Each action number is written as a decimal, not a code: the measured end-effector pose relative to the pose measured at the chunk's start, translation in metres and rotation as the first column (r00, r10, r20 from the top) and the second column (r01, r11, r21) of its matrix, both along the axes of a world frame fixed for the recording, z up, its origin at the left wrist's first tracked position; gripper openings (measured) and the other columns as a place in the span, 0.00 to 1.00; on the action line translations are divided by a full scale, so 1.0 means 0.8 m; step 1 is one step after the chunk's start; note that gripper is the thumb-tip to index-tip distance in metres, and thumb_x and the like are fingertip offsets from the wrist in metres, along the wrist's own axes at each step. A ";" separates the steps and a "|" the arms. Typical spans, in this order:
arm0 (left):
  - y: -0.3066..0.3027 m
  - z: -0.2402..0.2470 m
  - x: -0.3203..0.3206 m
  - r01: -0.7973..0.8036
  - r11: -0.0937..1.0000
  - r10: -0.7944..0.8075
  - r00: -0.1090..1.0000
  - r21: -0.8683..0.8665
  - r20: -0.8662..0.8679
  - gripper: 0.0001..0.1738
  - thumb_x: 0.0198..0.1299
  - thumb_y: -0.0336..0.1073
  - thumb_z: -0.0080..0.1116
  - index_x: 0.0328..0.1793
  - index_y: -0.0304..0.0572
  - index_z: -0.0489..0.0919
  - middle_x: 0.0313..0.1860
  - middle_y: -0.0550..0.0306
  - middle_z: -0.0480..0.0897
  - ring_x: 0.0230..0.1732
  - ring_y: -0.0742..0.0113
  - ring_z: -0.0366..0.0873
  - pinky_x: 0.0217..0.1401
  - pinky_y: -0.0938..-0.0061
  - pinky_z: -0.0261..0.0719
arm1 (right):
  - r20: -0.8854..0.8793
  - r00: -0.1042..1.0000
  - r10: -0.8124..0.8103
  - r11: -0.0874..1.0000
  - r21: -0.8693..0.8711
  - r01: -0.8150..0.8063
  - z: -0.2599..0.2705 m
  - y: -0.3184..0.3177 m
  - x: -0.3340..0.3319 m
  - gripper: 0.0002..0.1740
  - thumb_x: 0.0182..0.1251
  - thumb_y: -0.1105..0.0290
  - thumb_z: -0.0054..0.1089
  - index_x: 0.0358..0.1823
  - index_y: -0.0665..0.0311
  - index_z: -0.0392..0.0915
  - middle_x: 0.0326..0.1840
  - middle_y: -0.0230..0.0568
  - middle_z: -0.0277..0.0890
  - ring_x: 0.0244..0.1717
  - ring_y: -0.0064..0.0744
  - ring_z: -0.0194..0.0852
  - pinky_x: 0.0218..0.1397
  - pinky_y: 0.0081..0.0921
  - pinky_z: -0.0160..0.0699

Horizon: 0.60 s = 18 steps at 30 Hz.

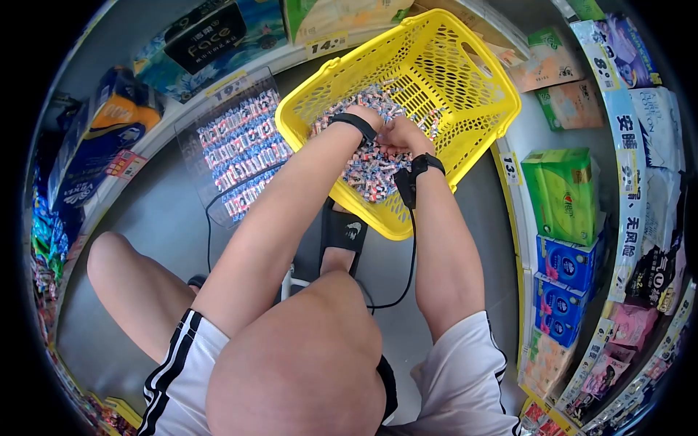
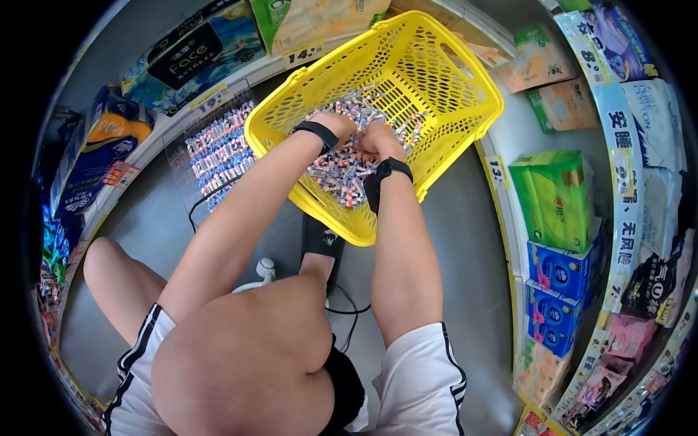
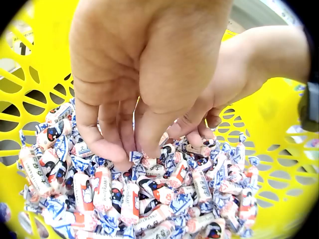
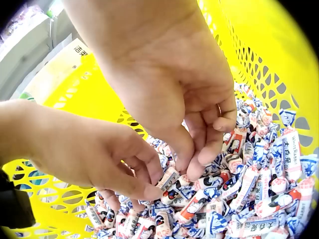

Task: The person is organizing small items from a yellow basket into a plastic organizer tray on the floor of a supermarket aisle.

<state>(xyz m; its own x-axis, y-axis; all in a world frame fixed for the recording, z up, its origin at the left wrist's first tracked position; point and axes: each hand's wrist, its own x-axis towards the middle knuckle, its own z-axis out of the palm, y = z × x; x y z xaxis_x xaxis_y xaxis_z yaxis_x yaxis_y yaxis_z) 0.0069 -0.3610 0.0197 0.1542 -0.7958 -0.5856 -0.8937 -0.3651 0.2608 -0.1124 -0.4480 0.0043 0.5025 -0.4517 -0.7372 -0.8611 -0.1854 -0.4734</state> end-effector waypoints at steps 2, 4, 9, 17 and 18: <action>0.004 0.012 0.001 -0.034 0.999 0.034 0.999 -0.004 0.017 0.30 0.51 0.36 0.79 0.62 0.45 0.84 0.56 0.46 0.89 0.58 0.47 0.87 0.57 0.52 0.86 | 0.007 0.999 -0.043 0.998 0.035 0.043 0.005 -0.001 0.002 0.07 0.70 0.73 0.68 0.46 0.66 0.86 0.32 0.38 0.90 0.27 0.24 0.87 0.31 0.22 0.85; 0.005 0.008 0.004 -0.030 0.996 0.030 1.000 -0.084 -0.008 0.26 0.51 0.35 0.78 0.58 0.41 0.86 0.55 0.46 0.89 0.57 0.46 0.87 0.57 0.52 0.86 | -0.009 1.000 0.019 1.000 -0.016 -0.019 0.011 -0.003 0.004 0.07 0.70 0.73 0.68 0.47 0.65 0.87 0.34 0.38 0.90 0.27 0.22 0.86 0.32 0.22 0.85; 0.006 0.042 0.005 0.038 0.996 -0.039 0.999 -0.076 -0.003 0.23 0.52 0.34 0.76 0.57 0.40 0.87 0.54 0.43 0.89 0.57 0.46 0.88 0.55 0.51 0.86 | -0.015 0.990 0.138 0.986 -0.093 -0.139 0.037 -0.001 0.009 0.08 0.70 0.74 0.69 0.48 0.64 0.87 0.36 0.38 0.91 0.28 0.22 0.85 0.32 0.23 0.85; 0.035 0.097 -0.001 0.045 0.988 -0.043 0.999 -0.145 0.016 0.18 0.57 0.30 0.69 0.55 0.39 0.88 0.52 0.41 0.89 0.54 0.45 0.88 0.53 0.52 0.86 | -0.047 0.963 0.265 0.892 -0.367 -0.263 0.090 0.019 0.004 0.19 0.56 0.69 0.79 0.51 0.60 0.90 0.44 0.44 0.90 0.44 0.36 0.90 0.52 0.34 0.85; 0.048 0.106 -0.001 0.053 0.967 -0.059 0.998 -0.248 -0.015 0.17 0.59 0.29 0.67 0.55 0.38 0.88 0.52 0.40 0.89 0.53 0.45 0.89 0.52 0.52 0.87 | 0.012 0.963 0.271 0.898 -0.365 -0.248 0.094 0.021 0.002 0.20 0.55 0.68 0.80 0.50 0.59 0.90 0.46 0.45 0.90 0.46 0.37 0.89 0.53 0.35 0.85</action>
